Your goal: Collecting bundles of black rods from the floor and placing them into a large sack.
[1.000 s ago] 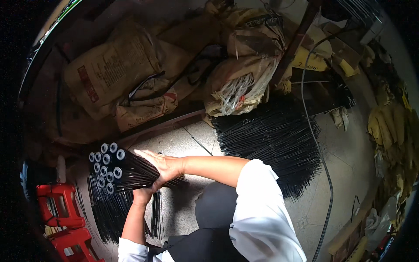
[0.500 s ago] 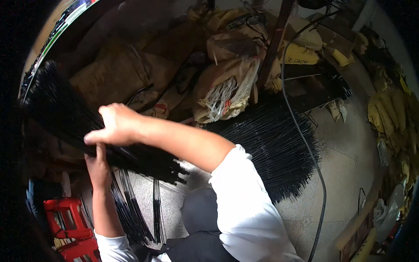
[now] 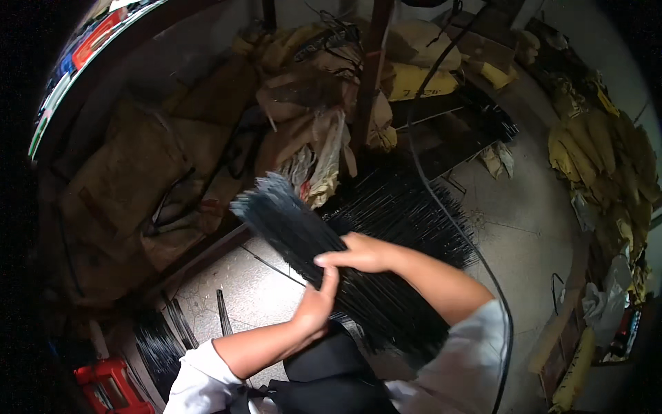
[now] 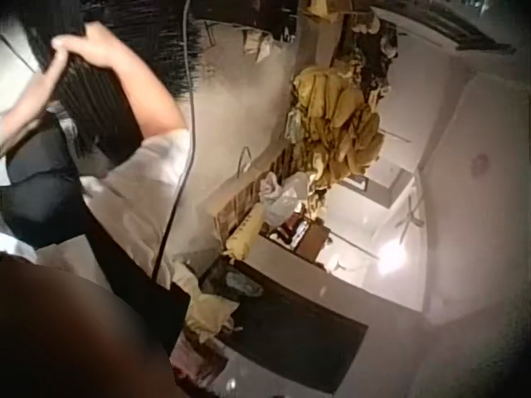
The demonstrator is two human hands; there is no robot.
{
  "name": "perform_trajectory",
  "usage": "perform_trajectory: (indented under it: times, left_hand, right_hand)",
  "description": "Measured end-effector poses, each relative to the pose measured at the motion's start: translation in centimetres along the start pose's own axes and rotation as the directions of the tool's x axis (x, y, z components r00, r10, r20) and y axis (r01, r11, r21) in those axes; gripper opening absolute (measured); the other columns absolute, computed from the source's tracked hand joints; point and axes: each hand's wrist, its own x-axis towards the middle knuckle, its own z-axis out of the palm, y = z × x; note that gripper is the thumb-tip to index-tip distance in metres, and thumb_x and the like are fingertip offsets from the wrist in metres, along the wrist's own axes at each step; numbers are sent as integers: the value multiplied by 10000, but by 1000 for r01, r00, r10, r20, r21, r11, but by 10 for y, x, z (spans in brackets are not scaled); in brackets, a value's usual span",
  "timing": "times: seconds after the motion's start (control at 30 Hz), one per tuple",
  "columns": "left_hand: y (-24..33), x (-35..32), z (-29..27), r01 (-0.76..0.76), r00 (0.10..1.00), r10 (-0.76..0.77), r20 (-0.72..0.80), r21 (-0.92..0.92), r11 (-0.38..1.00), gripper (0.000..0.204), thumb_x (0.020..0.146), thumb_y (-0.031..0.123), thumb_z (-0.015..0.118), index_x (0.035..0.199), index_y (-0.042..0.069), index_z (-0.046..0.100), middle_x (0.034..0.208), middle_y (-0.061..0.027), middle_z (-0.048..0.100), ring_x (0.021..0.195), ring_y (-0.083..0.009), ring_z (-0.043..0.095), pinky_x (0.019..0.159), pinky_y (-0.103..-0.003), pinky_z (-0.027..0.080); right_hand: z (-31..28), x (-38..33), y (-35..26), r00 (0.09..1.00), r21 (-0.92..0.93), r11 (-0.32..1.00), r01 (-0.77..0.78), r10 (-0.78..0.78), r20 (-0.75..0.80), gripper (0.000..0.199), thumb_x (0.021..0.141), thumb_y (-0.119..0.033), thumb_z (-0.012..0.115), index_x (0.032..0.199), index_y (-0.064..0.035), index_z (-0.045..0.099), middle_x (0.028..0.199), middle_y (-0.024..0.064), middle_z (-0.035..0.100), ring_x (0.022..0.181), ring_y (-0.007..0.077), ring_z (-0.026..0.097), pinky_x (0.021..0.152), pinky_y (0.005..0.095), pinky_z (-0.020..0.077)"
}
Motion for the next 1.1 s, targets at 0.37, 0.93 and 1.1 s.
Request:
perform_trajectory:
  times: [0.37, 0.93, 1.1]
  left_hand:
    - [-56, 117, 86, 369, 863, -425, 275, 234, 900, 940, 857, 750, 366, 1352, -49, 364, 1053, -177, 618, 738, -240, 583, 549, -352, 453]
    - [-108, 94, -143, 1, 977, -81, 199, 375, 927, 756, 917, 465, 573, 1405, -53, 316, 1314, -264, 512, 1214, -338, 520, 1031, -367, 398]
    - [-147, -3, -332, 241, 931, -17, -363, 581, 777, 556, 853, 326, 663, 1250, -30, 505, 1120, -260, 621, 1064, -360, 604, 913, -411, 478]
  right_hand:
    - [-74, -66, 77, 809, 464, 839, -284, 470, -354, 690, 848, -518, 634, 1229, 53, 563, 1192, 192, 614, 1137, 236, 557, 1006, 372, 385]
    - [-90, 64, 204, 689, -641, 611, -464, -206, -695, 1072, 662, -467, 812, 1408, 93, 283, 1440, 279, 342, 1351, 385, 315, 1124, 427, 250]
    - [-47, 77, 165, 622, -610, 355, -709, -93, -778, 994, 780, -474, 721, 1472, 13, 198, 1482, 259, 274, 1361, 418, 278, 1089, 480, 297]
